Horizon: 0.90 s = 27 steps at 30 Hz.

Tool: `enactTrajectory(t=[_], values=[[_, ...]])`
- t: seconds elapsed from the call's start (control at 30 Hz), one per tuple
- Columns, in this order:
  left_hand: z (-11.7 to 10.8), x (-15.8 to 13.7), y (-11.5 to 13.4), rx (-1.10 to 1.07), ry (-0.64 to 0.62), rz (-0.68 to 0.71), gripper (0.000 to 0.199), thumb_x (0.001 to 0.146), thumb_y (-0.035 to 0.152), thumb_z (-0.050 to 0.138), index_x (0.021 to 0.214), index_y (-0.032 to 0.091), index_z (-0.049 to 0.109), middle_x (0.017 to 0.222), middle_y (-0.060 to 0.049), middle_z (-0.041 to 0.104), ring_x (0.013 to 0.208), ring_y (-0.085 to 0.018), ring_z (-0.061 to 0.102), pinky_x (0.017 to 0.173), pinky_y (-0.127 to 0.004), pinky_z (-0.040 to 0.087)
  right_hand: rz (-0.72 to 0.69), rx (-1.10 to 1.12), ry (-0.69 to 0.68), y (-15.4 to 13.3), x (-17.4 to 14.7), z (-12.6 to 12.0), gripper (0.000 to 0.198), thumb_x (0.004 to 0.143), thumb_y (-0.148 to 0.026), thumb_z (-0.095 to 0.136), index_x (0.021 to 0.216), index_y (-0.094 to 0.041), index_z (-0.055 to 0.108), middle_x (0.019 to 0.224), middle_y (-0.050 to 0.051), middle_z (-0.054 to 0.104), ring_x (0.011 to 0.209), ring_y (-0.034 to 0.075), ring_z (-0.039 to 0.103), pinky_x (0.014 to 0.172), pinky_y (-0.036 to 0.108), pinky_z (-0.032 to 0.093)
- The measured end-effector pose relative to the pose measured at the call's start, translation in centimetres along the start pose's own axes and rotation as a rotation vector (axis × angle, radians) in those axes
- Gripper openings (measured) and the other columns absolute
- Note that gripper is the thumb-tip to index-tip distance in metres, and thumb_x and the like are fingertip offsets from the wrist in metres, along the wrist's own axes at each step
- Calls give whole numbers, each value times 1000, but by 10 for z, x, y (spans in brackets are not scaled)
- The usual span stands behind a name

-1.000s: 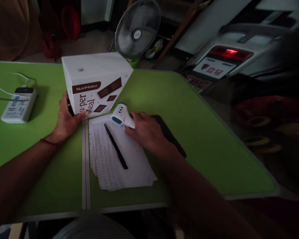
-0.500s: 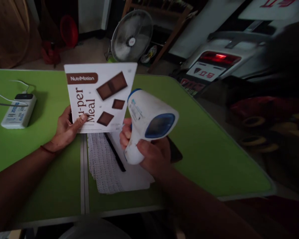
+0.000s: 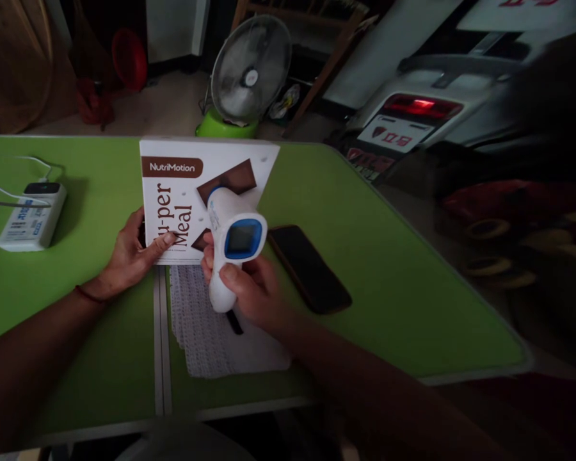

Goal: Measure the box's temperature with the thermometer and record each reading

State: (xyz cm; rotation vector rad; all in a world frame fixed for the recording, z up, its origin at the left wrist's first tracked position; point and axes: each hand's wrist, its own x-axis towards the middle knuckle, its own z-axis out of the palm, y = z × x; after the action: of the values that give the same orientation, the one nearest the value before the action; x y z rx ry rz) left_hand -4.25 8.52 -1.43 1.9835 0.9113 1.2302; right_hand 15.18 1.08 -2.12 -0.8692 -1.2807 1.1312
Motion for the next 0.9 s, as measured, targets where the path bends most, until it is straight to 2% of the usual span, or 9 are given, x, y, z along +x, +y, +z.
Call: enactTrajectory(t=[0.13, 0.37, 0.5, 0.67, 0.9], values=[[3, 0, -4, -15, 16, -13, 40, 86, 53, 65, 108, 20, 59, 109, -11, 67, 99, -28, 64, 86, -48, 57, -30, -3, 0, 1, 2, 4, 33, 83, -51, 64, 102, -24, 59, 88, 3, 60, 73, 15, 54, 67, 34, 51], [2, 1, -7, -56, 0, -16, 38, 86, 52, 65, 109, 21, 60, 108, -11, 68, 96, -27, 64, 84, -48, 57, 19, -51, 21, -2, 4, 7, 41, 82, -59, 61, 100, -24, 60, 88, 4, 61, 73, 16, 55, 63, 34, 51], [2, 1, -8, -54, 8, -18, 40, 86, 53, 65, 109, 20, 60, 108, -11, 68, 96, -27, 64, 83, -48, 57, 14, -29, 27, -3, 3, 8, 37, 84, -55, 60, 101, -22, 63, 90, 5, 62, 76, 16, 56, 67, 35, 52], [3, 0, -7, -72, -4, -35, 40, 86, 51, 66, 110, 20, 60, 111, -11, 68, 98, -27, 65, 84, -47, 57, 5, 8, 38, -6, 3, 10, 30, 84, -48, 63, 100, -22, 64, 86, 3, 62, 72, 15, 56, 62, 32, 51], [3, 0, -9, -44, 9, -20, 44, 86, 54, 66, 114, 20, 60, 111, -11, 67, 101, -29, 63, 88, -50, 55, 56, -32, 39, -9, 5, 13, 36, 80, -53, 63, 99, -22, 61, 89, 5, 65, 74, 17, 58, 68, 37, 53]])
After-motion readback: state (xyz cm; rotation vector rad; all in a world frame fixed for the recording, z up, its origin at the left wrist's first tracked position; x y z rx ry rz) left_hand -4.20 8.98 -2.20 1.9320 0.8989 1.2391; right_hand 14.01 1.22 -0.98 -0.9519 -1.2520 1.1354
